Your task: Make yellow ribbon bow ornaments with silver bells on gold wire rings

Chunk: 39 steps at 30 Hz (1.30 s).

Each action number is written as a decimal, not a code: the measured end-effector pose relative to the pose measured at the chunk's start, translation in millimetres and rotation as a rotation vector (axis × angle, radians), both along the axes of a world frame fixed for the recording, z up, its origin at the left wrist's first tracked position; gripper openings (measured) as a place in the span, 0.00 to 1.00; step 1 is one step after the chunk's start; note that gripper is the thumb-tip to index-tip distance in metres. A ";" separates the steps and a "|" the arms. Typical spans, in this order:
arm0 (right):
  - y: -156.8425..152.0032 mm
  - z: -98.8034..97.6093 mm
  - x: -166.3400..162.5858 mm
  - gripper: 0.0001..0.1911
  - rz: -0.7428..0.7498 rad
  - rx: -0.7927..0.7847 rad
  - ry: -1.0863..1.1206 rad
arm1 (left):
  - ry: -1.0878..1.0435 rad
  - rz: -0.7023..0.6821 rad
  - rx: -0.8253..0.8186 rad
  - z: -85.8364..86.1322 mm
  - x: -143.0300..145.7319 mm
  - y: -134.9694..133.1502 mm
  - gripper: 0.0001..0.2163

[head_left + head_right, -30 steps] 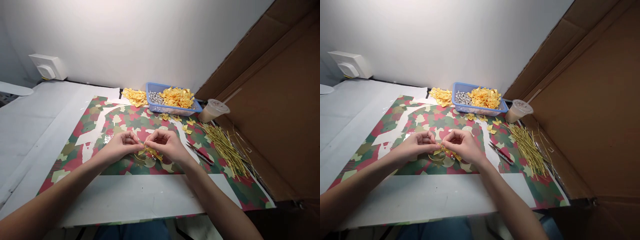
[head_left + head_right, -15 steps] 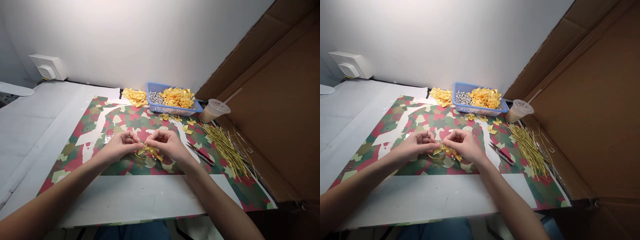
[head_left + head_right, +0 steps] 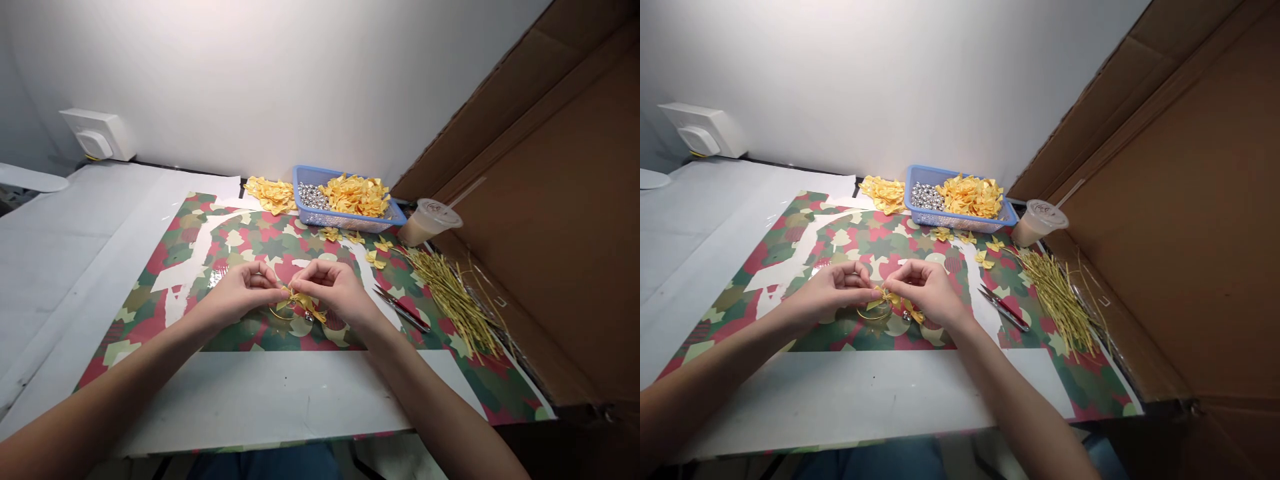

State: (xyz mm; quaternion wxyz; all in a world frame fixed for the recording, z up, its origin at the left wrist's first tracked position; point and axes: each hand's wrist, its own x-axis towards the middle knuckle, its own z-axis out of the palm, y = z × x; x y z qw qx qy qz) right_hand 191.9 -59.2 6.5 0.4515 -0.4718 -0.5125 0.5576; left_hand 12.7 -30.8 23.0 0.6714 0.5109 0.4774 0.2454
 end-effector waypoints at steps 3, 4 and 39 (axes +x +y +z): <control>-0.6 0.5 -0.7 0.11 0.000 0.009 -0.001 | -0.003 0.002 0.001 0.3 -0.4 -0.4 0.13; -0.8 0.6 -0.8 0.11 0.002 0.012 -0.003 | -0.005 0.004 0.003 -0.1 -0.6 -0.4 0.13; -0.9 9.7 16.6 0.17 0.082 -0.023 -0.249 | -0.053 0.010 0.108 -3.3 -1.6 -1.5 0.18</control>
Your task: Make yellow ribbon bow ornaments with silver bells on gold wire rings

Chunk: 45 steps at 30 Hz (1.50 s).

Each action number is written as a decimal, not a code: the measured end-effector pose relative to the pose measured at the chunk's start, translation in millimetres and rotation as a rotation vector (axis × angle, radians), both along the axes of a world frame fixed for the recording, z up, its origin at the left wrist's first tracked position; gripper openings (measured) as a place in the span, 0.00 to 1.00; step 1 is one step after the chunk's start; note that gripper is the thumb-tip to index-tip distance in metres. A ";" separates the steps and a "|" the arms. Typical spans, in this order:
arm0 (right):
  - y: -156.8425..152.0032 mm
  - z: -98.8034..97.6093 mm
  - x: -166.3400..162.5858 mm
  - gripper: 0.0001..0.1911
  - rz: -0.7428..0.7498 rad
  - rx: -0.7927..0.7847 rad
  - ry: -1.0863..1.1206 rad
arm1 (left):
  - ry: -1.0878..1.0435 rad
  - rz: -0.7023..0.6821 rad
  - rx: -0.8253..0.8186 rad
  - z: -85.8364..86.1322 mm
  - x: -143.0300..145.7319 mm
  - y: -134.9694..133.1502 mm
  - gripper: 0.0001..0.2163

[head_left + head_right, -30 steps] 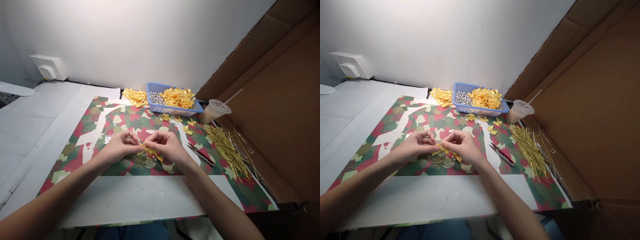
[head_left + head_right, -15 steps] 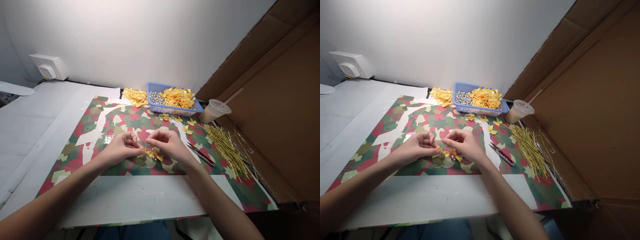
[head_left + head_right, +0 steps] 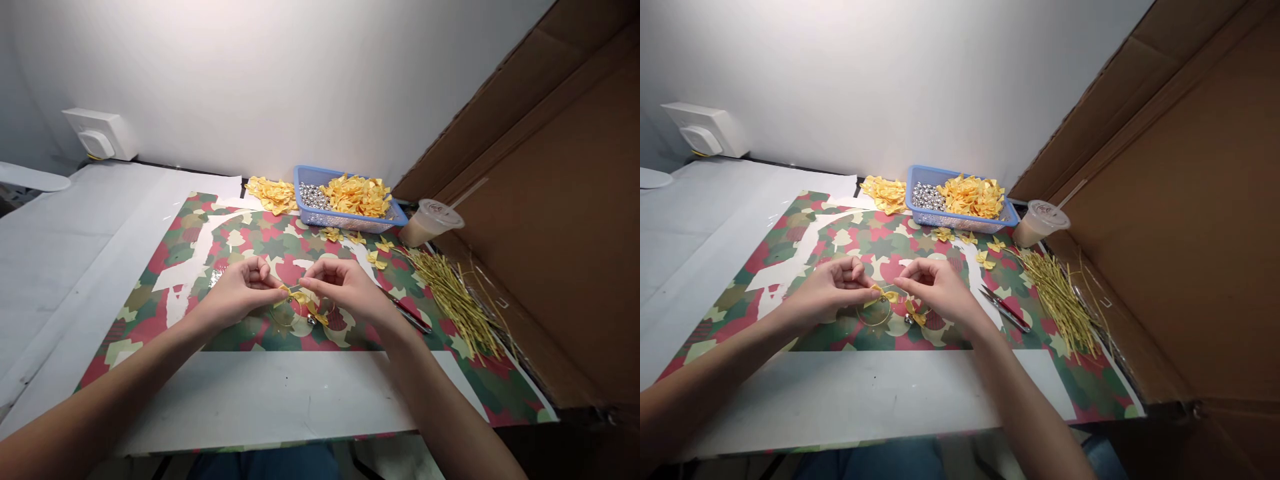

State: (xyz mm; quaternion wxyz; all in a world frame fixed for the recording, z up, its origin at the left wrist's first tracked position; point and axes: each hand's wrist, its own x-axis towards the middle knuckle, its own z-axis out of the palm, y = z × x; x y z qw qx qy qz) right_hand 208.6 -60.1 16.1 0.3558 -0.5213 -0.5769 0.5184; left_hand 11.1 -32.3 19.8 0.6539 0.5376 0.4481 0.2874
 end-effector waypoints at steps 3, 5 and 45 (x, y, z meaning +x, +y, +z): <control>-2.1 4.3 3.5 0.15 0.054 0.048 -0.046 | 0.019 0.031 0.010 1.3 0.1 0.3 0.19; -4.2 7.8 4.3 0.13 0.079 0.108 -0.104 | 0.032 0.038 0.018 1.2 0.2 0.5 0.19; -6.3 10.7 2.0 0.07 0.121 0.430 -0.380 | -0.065 -0.047 0.392 -0.8 -2.3 -13.5 0.16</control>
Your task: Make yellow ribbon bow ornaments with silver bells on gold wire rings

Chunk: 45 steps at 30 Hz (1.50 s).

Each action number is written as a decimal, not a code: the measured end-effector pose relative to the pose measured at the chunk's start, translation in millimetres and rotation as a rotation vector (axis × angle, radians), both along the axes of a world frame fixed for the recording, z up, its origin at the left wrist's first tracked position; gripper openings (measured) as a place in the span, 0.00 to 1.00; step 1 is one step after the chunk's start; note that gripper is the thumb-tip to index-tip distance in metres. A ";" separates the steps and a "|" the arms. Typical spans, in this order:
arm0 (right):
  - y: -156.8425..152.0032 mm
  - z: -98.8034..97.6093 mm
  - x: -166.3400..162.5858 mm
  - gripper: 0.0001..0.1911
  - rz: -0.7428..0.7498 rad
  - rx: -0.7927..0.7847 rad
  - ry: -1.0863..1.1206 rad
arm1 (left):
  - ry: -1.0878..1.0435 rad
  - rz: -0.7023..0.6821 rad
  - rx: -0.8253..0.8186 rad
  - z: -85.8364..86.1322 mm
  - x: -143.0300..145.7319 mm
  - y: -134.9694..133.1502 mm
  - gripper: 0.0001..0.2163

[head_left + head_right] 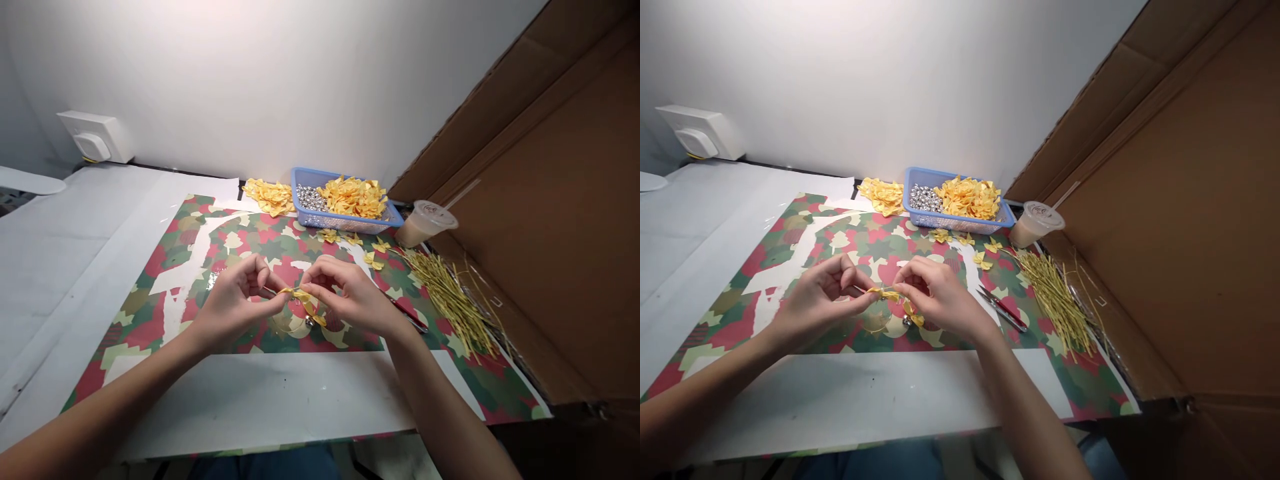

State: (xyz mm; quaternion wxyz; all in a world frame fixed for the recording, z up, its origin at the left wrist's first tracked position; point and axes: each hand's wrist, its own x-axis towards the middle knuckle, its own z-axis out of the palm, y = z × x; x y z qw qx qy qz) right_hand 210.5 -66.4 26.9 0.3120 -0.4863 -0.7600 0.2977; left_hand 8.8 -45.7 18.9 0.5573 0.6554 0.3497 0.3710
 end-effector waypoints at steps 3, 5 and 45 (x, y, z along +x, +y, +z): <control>-0.7 2.5 3.0 0.07 -0.020 0.025 -0.008 | -0.047 0.026 -0.021 -1.1 0.9 0.8 0.15; -1.4 4.0 4.7 0.07 -0.017 0.045 -0.008 | -0.079 0.053 -0.042 -2.4 1.2 1.5 0.15; -1.2 -5.1 -12.2 0.07 -0.249 -0.035 0.502 | -0.139 0.103 -0.049 -3.7 1.4 6.3 0.15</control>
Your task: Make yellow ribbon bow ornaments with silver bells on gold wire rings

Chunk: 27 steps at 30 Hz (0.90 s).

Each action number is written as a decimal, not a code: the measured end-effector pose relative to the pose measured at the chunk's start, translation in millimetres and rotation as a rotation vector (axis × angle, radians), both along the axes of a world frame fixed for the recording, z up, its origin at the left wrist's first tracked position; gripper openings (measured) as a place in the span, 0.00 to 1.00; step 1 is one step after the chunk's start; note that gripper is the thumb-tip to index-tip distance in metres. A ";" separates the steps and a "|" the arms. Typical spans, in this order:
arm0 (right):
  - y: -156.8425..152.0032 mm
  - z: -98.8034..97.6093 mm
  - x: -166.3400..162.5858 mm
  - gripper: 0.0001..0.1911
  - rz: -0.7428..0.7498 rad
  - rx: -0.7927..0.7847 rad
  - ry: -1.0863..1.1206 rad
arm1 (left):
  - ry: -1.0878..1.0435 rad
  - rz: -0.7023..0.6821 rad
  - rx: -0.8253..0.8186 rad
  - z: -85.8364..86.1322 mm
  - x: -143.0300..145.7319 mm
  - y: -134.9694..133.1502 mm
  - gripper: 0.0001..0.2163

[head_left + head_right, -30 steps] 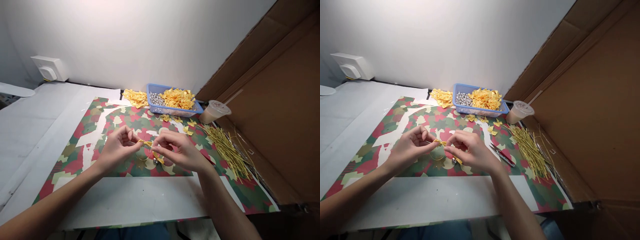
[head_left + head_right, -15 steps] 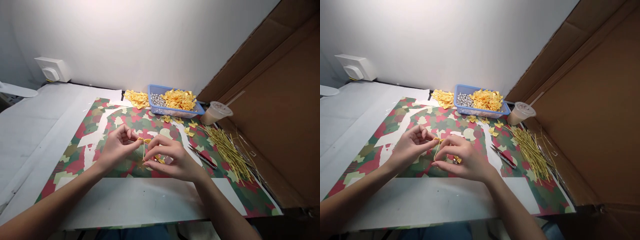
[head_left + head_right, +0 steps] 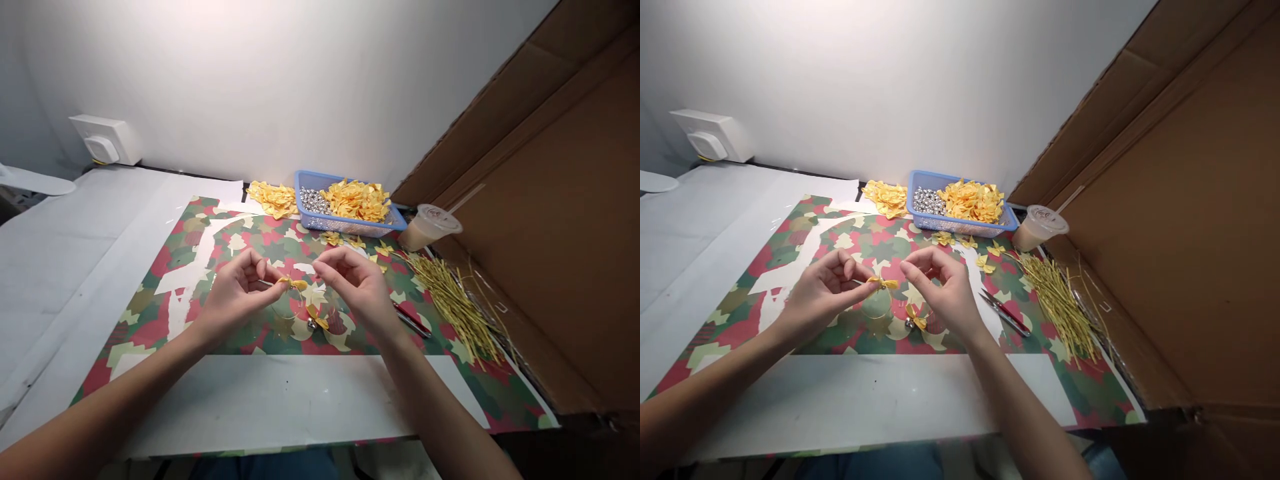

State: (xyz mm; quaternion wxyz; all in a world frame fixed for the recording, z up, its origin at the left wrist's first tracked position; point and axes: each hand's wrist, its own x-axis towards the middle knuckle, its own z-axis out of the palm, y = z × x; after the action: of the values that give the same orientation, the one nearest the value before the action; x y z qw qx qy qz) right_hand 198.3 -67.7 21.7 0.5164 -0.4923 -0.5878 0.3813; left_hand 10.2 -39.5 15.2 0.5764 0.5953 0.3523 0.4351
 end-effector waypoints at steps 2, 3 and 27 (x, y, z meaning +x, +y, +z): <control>0.6 -0.8 -1.0 0.07 0.063 -0.041 -0.017 | 0.011 -0.039 0.016 0.4 -0.6 -0.8 0.15; 0.6 -1.0 -1.9 0.07 0.100 -0.055 -0.025 | 0.013 -0.056 0.019 0.8 -0.8 -1.5 0.14; 3.2 -8.9 -7.6 0.12 0.115 -0.051 -0.045 | 0.165 -0.110 -0.106 4.1 0.6 -2.6 0.03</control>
State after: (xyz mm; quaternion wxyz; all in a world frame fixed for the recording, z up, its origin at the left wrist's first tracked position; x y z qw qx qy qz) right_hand 190.7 -64.4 12.8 0.4676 -0.4791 -0.6169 0.4139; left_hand 10.8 -42.0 19.3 0.5991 0.6162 0.3878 0.3330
